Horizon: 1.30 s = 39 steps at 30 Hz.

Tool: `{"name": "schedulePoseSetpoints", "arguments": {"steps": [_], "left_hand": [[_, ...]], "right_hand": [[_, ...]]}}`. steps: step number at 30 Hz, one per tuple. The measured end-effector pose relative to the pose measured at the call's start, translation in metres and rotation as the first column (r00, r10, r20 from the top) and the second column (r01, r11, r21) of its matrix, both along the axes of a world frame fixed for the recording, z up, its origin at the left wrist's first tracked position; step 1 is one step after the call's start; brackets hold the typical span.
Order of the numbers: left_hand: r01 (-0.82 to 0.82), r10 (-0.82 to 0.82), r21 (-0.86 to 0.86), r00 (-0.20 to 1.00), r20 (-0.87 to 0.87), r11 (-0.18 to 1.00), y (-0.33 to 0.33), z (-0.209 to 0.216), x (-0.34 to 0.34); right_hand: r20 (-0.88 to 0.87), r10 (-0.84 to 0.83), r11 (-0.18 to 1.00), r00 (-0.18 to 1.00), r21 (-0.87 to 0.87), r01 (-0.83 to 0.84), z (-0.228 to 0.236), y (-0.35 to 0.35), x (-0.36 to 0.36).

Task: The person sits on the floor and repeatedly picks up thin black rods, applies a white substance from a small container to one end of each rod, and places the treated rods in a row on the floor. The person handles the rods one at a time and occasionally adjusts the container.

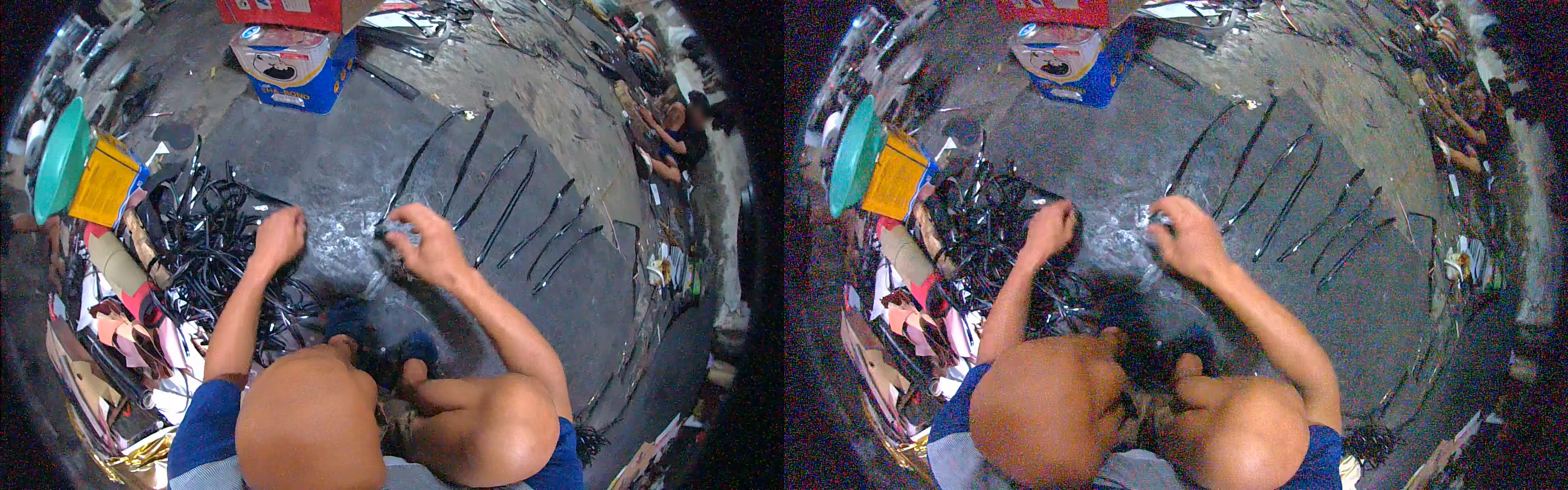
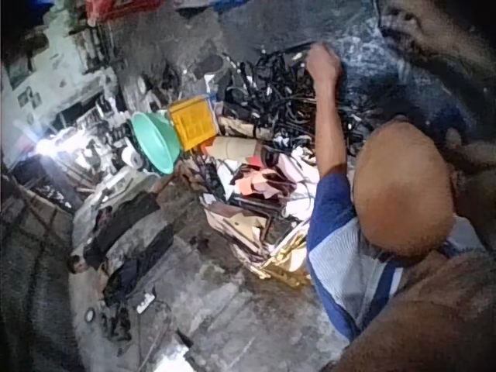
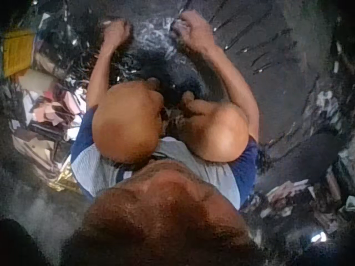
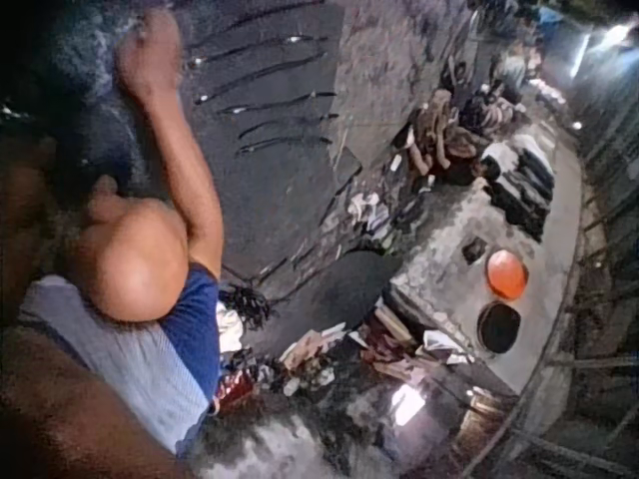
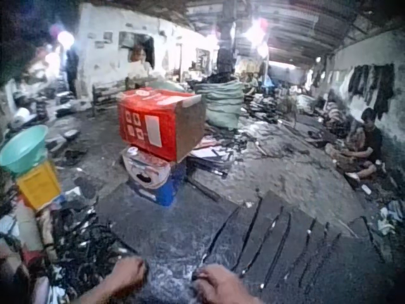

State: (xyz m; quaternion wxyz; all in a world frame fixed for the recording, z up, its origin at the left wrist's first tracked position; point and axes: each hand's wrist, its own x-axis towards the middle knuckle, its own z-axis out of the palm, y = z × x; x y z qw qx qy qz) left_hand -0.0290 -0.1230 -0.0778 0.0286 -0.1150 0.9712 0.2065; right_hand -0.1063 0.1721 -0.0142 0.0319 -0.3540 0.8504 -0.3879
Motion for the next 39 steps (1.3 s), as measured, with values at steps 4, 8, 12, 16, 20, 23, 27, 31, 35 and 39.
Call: {"name": "schedulePoseSetpoints", "arguments": {"steps": [4,8,12,16,20,23,27,31,35,39], "left_hand": [[0.272,-0.351,0.598,0.936,0.016,0.754,0.055,0.073,0.056],[0.231,-0.368,0.612,0.924,0.107,0.757,0.038,0.096,0.068],[0.095,-0.306,0.541,0.899,0.314,0.836,-0.048,0.087,0.105],[0.145,0.108,-0.425,0.849,0.517,0.893,-0.101,0.051,0.142],[0.103,0.145,-0.580,0.919,0.366,0.808,-0.085,-0.002,0.140],[0.350,-0.353,0.125,0.935,0.004,0.928,0.022,0.020,0.092],[0.190,-0.441,0.814,0.893,0.089,0.548,0.095,-0.046,0.076],[0.164,-0.411,0.812,0.906,0.100,0.560,0.096,-0.072,0.064],[-0.029,-0.104,0.643,0.980,0.168,0.765,0.083,-0.078,0.038],[-0.212,-0.002,0.774,0.964,0.265,0.596,0.097,-0.073,0.005]], "right_hand": [[-0.002,0.350,0.889,0.937,-0.316,-0.332,0.004,-0.031,0.052],[0.689,0.383,0.923,0.616,-0.319,-0.217,-0.018,-0.019,0.091],[0.788,0.281,0.939,0.548,-0.107,-0.327,-0.030,0.013,0.095],[0.786,0.230,0.929,0.573,-0.002,-0.371,-0.058,0.040,0.104],[0.703,0.189,0.945,0.685,0.059,-0.321,-0.085,0.044,0.111],[0.706,0.138,0.958,0.695,0.082,-0.273,-0.077,0.036,0.109],[0.668,0.091,0.971,0.738,0.105,-0.215,-0.094,0.043,0.098],[0.722,-0.159,0.961,0.673,0.270,-0.063,-0.102,0.072,0.075],[0.265,-0.519,0.855,0.812,0.160,0.494,-0.093,0.059,0.072],[0.198,-0.496,0.863,0.845,0.007,0.505,-0.113,0.054,0.059]]}}
